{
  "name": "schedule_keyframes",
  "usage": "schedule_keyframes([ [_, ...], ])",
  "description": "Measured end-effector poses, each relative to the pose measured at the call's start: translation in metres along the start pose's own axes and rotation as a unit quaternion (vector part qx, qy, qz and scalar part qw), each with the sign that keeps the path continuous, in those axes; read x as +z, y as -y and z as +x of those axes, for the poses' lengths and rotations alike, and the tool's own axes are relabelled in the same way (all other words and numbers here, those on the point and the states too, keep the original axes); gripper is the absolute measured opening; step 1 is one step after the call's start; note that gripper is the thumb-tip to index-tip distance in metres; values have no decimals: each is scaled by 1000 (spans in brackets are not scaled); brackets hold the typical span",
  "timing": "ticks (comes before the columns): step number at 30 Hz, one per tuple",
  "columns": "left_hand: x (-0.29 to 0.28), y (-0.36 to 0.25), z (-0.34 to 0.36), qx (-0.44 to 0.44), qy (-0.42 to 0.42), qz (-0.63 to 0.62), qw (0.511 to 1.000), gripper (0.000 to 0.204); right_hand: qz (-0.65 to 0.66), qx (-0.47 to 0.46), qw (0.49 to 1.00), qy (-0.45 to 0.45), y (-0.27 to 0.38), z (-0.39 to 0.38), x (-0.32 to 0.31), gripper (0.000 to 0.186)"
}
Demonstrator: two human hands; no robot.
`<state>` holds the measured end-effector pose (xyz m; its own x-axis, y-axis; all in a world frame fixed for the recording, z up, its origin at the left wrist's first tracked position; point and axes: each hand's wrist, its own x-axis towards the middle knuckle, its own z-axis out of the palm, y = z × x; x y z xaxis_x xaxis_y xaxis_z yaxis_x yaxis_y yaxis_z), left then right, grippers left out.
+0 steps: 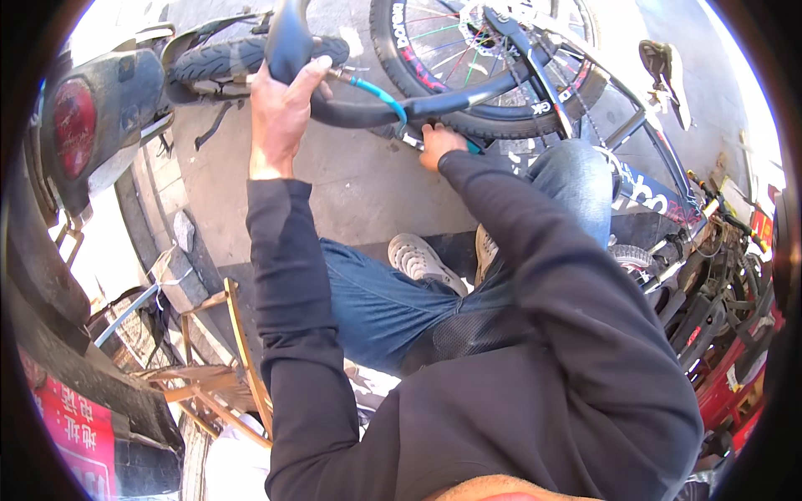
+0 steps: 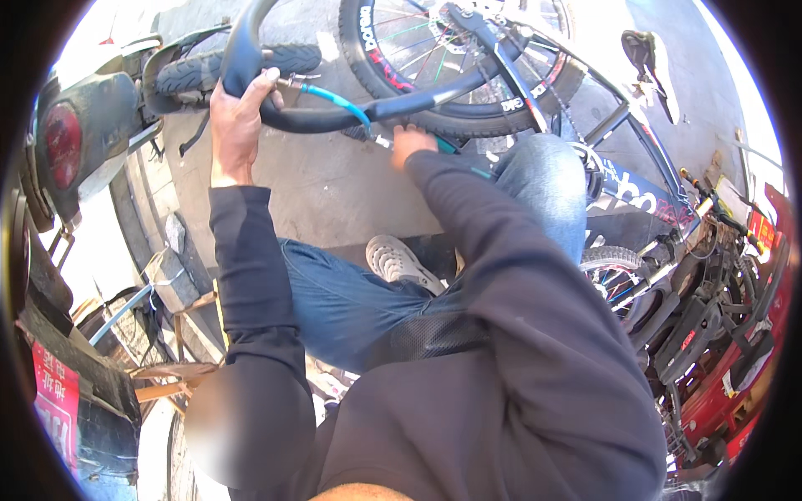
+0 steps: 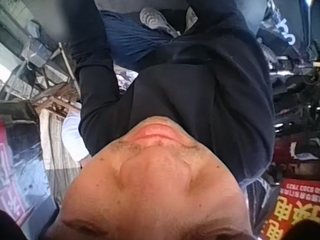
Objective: The person uses a cordless impact wrench to remove a wheel from a scooter, then moves a bicycle and positions it for repair. They use a tire lever to remove the tire from the rim, deflate the inner tube, and inspect the components.
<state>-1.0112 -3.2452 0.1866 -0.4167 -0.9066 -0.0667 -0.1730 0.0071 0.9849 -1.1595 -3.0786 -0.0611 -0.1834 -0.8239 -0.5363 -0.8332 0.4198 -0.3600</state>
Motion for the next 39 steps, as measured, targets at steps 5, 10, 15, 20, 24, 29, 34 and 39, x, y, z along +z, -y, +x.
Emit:
schedule_keyframes([
  [5,5,-6,-8,11,-6,15,1000,26,32,57,997,-48,6,-8,24,31],
  [10,0,-9,-9,32,25,24,999,35,26,16,1000,1,16,-12,34,35],
  [15,-5,-10,-11,40,23,1,999,25,162,7,975,149,19,-18,35,42],
  [20,-15,0,-6,47,29,-2,998,21,395,21,858,328,13,-13,71,36],
  [24,-26,4,-10,20,35,21,999,26,407,75,845,340,16,-19,85,29],
  [29,-27,14,1,15,79,47,996,26,255,-59,933,246,-13,-3,100,36],
  [34,-33,10,6,-19,97,22,995,31,270,-77,916,287,-13,-7,66,39],
  [39,-37,17,7,6,101,9,995,42,289,27,933,214,-14,-10,73,44],
])
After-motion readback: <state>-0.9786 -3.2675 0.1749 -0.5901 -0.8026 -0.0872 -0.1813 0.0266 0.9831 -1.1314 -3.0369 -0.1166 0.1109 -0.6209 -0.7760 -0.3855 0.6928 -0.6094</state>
